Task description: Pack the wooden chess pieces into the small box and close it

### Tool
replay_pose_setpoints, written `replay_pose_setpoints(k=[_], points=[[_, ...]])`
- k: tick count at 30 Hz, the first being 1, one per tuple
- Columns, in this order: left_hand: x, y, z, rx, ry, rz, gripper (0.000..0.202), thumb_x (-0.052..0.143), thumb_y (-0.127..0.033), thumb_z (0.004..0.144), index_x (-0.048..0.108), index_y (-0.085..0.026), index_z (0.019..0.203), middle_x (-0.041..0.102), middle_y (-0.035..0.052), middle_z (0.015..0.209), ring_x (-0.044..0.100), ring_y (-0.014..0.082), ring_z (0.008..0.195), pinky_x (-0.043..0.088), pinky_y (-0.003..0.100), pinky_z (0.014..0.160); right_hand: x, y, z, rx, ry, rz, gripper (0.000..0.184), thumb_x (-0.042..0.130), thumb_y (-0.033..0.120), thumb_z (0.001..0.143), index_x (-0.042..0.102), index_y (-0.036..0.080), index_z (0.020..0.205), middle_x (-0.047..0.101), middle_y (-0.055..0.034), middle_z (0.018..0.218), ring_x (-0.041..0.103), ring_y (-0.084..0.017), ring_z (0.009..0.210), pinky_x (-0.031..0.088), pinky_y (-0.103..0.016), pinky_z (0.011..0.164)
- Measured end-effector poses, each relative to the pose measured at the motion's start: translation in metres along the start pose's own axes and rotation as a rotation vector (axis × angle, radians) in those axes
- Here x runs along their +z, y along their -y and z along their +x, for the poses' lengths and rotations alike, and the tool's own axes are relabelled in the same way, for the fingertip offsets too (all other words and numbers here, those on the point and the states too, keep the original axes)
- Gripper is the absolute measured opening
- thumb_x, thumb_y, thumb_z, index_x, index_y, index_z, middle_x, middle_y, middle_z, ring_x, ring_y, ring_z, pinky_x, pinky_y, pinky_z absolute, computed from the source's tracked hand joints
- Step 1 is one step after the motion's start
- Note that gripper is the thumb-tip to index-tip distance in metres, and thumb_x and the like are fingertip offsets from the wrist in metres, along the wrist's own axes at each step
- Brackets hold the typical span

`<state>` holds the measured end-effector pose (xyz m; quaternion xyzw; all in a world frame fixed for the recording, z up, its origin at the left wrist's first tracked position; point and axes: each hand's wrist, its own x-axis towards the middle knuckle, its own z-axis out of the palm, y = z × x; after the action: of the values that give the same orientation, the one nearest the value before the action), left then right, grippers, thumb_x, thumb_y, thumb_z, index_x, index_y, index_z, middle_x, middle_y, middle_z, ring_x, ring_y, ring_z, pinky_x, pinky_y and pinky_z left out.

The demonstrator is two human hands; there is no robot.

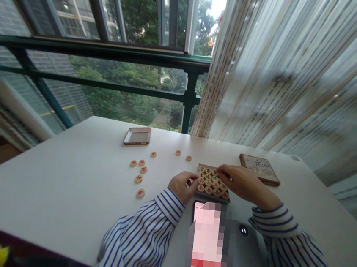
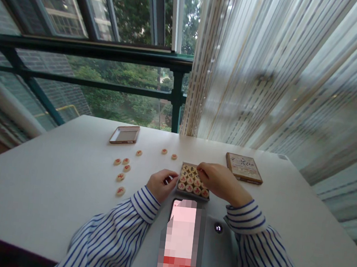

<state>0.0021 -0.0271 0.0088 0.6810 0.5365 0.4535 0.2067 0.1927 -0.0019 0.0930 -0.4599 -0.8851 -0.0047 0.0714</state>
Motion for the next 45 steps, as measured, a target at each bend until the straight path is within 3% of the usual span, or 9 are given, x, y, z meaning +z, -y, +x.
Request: replay_pose_setpoints(k=[19, 27, 36, 40, 43, 45], points=[[-0.008, 0.009, -0.025, 0.124, -0.018, 0.051, 0.013, 0.052, -0.018, 0.074, 0.064, -0.015, 0.075, 0.064, 0.0034, 0.066, 0.055, 0.0092, 0.054, 0.045, 0.020, 0.052, 0.020, 0.008, 0.001, -0.120, 0.034, 0.064, 0.018, 0.038, 0.021, 0.086, 0.055, 0.018, 0.079, 0.062, -0.0032, 0.073, 0.053, -0.013, 0.064, 0.028, -0.023, 0.055], [-0.016, 0.005, -0.036, 0.127, -0.040, 0.022, 0.012, 0.051, -0.016, 0.075, 0.062, -0.015, 0.076, 0.064, 0.0027, 0.066, 0.056, 0.0091, 0.054, 0.045, 0.020, 0.052, 0.019, 0.021, -0.003, -0.140, 0.008, 0.131, 0.018, 0.043, 0.019, 0.083, 0.059, 0.018, 0.092, 0.065, -0.0050, 0.077, 0.057, -0.014, 0.067, 0.034, -0.024, 0.058], [-0.053, 0.005, -0.057, 0.103, -0.126, 0.051, 0.010, 0.050, -0.015, 0.076, 0.060, -0.016, 0.077, 0.062, 0.0016, 0.067, 0.055, 0.0093, 0.056, 0.046, 0.022, 0.054, 0.012, 0.038, 0.000, -0.140, 0.000, 0.232, 0.019, 0.043, 0.021, 0.085, 0.059, 0.019, 0.095, 0.064, -0.0054, 0.083, 0.058, -0.016, 0.075, 0.041, -0.026, 0.063], [-0.072, 0.020, -0.074, 0.080, -0.247, 0.114, 0.009, 0.051, -0.017, 0.077, 0.059, -0.017, 0.077, 0.061, 0.0010, 0.068, 0.056, 0.0094, 0.057, 0.048, 0.022, 0.056, 0.007, 0.046, 0.004, -0.146, 0.041, 0.240, 0.018, 0.043, 0.018, 0.084, 0.059, 0.019, 0.091, 0.062, -0.0039, 0.079, 0.056, -0.014, 0.069, 0.040, -0.024, 0.060], [-0.086, 0.035, -0.083, 0.077, -0.331, 0.183, 0.009, 0.050, -0.019, 0.078, 0.059, -0.018, 0.076, 0.061, -0.0001, 0.066, 0.056, 0.0099, 0.057, 0.050, 0.028, 0.069, 0.008, 0.054, 0.009, -0.174, 0.050, 0.256, 0.018, 0.044, 0.017, 0.083, 0.059, 0.019, 0.093, 0.062, -0.0045, 0.081, 0.056, -0.014, 0.070, 0.040, -0.024, 0.062], [-0.094, 0.044, -0.086, 0.061, -0.384, 0.239, 0.009, 0.052, -0.020, 0.078, 0.060, -0.018, 0.080, 0.063, 0.0023, 0.073, 0.058, 0.0112, 0.062, 0.050, 0.026, 0.066, 0.011, 0.060, 0.013, -0.193, 0.071, 0.268, 0.020, 0.044, 0.017, 0.083, 0.059, 0.019, 0.095, 0.063, -0.0046, 0.084, 0.056, -0.013, 0.071, 0.040, -0.024, 0.063]])
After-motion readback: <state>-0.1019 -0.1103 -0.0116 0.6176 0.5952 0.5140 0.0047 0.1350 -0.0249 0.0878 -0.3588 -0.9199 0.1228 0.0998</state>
